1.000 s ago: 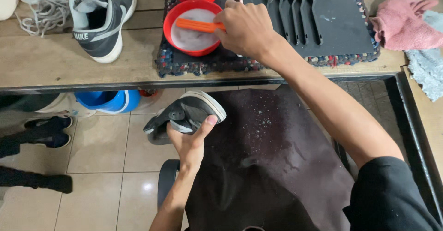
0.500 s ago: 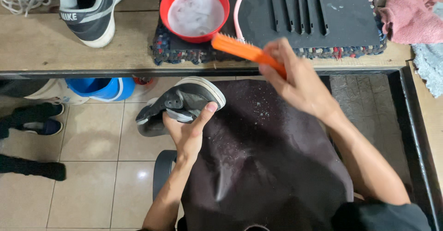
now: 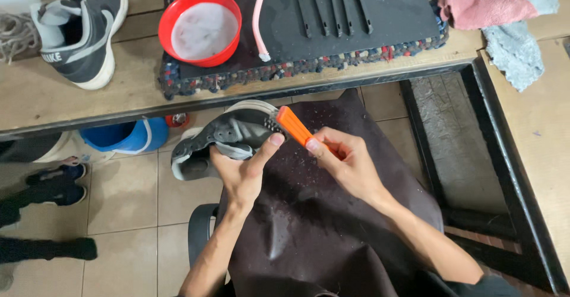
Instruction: The person cleans a shoe by hand using a brush and a cloth. The person uses an orange brush to scrub the white sole and edges of the shoe, occasionally dipping it into a bowl of soapy water, and then wipes the shoe with a pink cloth.
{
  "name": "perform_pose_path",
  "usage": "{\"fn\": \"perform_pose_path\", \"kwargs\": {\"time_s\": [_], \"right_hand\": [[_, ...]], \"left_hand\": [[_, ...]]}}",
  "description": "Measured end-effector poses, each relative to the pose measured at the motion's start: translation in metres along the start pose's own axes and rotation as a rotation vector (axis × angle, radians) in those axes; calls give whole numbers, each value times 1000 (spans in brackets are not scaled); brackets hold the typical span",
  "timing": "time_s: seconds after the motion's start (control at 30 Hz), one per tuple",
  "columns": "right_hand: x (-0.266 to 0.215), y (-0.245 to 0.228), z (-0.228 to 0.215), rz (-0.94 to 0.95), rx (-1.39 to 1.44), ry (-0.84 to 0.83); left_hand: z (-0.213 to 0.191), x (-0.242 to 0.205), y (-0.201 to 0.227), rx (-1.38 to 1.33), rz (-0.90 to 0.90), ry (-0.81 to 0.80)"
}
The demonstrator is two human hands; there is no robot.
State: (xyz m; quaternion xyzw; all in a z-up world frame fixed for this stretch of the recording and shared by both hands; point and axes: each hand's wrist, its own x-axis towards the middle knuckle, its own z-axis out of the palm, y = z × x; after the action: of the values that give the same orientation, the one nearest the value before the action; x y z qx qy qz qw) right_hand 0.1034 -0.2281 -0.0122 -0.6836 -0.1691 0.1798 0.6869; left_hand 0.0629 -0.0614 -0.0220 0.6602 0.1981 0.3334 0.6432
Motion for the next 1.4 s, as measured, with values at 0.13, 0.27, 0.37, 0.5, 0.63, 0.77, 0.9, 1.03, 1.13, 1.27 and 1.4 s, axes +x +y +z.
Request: {"fn": "perform_pose_path", "kwargs": {"time_s": [0.13,0.27,0.37,0.5,0.63,0.77,0.9,1.03,1.13,1.27,1.4], "right_hand": [[-7,40,-4,51,7,53],[-8,27,-12,57,20,102],[-4,6,-3,-77,7,102],[-6,36,-3,-50,-19,75],[0,42,-44,-358,-649,158],[20,-12,-67,-840,-1136,208],[35,-45,-51,-1472,-1229,304],[61,-79,-67,-1850,-1292,352],[49,-79,-49,-1927,-1281,202],[43,-93,-44,-1824,-1258,222],[53,-105,-57,-1989,-1363,180]], "left_hand": [[-3,1,3,24,42,3],[-1,-6,1,70,42,-12],[14,-12,9,17,19,-27],[13,-7,23,-19,-116,60],[1,-3,25,33,-154,2],[2,-7,26,54,-164,-148],[11,-16,33,91,-240,-315],[8,-13,63,12,-315,-432],[9,-17,59,-74,-259,-460],[14,-13,68,-27,-336,-417],[14,-15,67,-24,-305,-425]]}}
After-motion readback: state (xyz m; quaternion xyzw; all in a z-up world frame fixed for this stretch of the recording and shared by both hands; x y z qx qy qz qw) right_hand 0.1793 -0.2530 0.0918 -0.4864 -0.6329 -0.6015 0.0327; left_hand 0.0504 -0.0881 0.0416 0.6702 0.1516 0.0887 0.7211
